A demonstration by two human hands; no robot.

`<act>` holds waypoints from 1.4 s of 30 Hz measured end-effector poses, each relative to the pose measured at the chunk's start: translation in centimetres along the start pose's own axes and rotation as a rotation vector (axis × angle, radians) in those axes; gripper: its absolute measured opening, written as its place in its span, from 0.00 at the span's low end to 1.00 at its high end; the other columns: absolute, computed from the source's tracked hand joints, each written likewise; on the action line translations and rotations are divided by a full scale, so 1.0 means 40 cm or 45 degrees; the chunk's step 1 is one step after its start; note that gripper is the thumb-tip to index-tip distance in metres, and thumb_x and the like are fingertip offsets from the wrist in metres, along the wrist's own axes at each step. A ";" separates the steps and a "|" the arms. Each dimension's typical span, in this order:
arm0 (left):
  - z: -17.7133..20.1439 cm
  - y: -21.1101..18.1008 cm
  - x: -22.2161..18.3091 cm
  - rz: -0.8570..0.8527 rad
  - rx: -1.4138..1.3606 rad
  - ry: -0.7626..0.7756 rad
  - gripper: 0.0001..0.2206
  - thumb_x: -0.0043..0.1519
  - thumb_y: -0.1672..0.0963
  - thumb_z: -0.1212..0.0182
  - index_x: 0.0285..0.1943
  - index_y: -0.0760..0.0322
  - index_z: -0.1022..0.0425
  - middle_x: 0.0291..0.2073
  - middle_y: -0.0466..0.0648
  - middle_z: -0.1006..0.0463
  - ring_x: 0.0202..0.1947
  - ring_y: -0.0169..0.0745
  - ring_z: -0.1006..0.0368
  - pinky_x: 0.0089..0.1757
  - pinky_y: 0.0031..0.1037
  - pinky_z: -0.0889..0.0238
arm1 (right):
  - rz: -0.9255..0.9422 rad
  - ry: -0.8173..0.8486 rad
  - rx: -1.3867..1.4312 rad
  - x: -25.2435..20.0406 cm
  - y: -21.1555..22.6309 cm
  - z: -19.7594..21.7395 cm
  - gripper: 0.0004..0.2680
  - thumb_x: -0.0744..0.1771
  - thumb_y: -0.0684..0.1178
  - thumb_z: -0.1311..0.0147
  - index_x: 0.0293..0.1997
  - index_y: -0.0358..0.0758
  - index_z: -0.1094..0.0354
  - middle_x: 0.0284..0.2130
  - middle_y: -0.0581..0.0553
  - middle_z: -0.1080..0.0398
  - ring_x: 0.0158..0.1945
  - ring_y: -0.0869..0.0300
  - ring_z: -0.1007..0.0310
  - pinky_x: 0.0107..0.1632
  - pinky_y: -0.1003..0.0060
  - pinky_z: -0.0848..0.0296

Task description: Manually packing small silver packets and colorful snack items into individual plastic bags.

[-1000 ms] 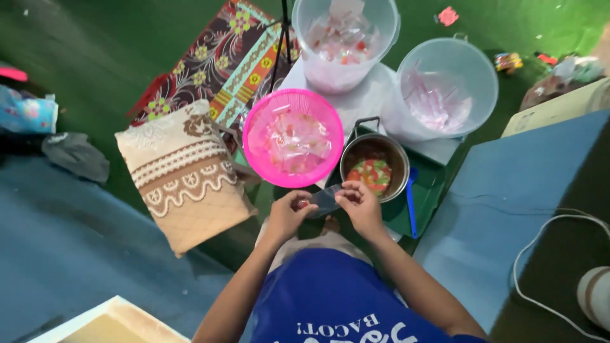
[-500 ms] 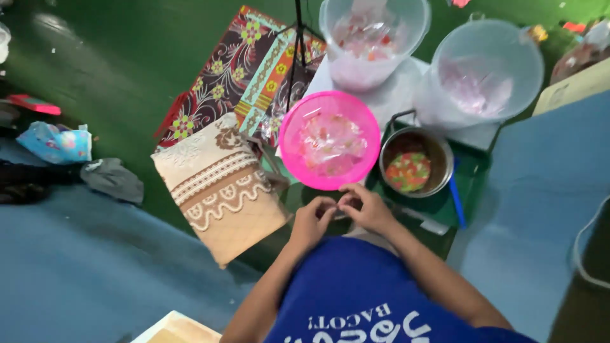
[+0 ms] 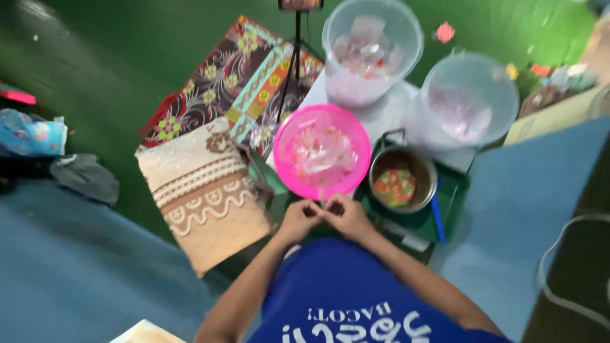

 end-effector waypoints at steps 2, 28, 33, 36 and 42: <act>-0.040 -0.051 0.055 -0.051 -0.035 -0.024 0.07 0.47 0.60 0.28 0.33 0.60 0.17 0.26 0.54 0.19 0.32 0.44 0.23 0.38 0.34 0.30 | 0.017 -0.015 0.023 0.044 -0.015 0.048 0.07 0.60 0.47 0.29 0.37 0.49 0.24 0.28 0.45 0.22 0.33 0.54 0.20 0.37 0.62 0.23; -0.060 -0.338 -0.082 -0.178 0.442 -0.254 0.05 0.59 0.61 0.45 0.41 0.60 0.27 0.34 0.58 0.19 0.40 0.63 0.21 0.42 0.45 0.28 | -0.391 -0.009 0.644 0.008 -0.034 0.127 0.29 0.65 0.44 0.34 0.72 0.44 0.49 0.69 0.30 0.49 0.65 0.37 0.35 0.48 0.55 0.17; -0.028 -0.254 -0.071 -0.059 0.024 -0.123 0.06 0.57 0.60 0.38 0.42 0.60 0.25 0.32 0.55 0.21 0.35 0.50 0.23 0.38 0.37 0.28 | -0.679 0.253 1.239 -0.003 -0.122 0.068 0.20 0.68 0.42 0.44 0.67 0.42 0.48 0.50 0.38 0.30 0.48 0.43 0.23 0.43 0.50 0.18; -0.021 -0.244 -0.069 0.051 -0.332 -0.030 0.08 0.58 0.62 0.37 0.45 0.65 0.26 0.33 0.57 0.20 0.32 0.44 0.22 0.35 0.32 0.23 | -0.721 0.086 1.240 -0.025 -0.094 0.082 0.09 0.68 0.44 0.43 0.53 0.36 0.32 0.37 0.38 0.21 0.33 0.56 0.18 0.33 0.68 0.16; -0.030 -0.182 -0.030 0.020 -0.432 -0.027 0.11 0.60 0.60 0.34 0.49 0.70 0.27 0.35 0.58 0.22 0.31 0.43 0.19 0.33 0.32 0.22 | -0.522 -0.383 1.050 -0.019 0.026 0.250 0.01 0.68 0.38 0.44 0.37 0.36 0.30 0.28 0.40 0.24 0.26 0.62 0.22 0.30 0.75 0.22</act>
Point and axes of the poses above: each hand's wrist, its own x-axis towards the middle knuckle, its own z-axis out of the back of the hand, y = z × x, the point moved 4 cm from there along x, towards the middle knuckle
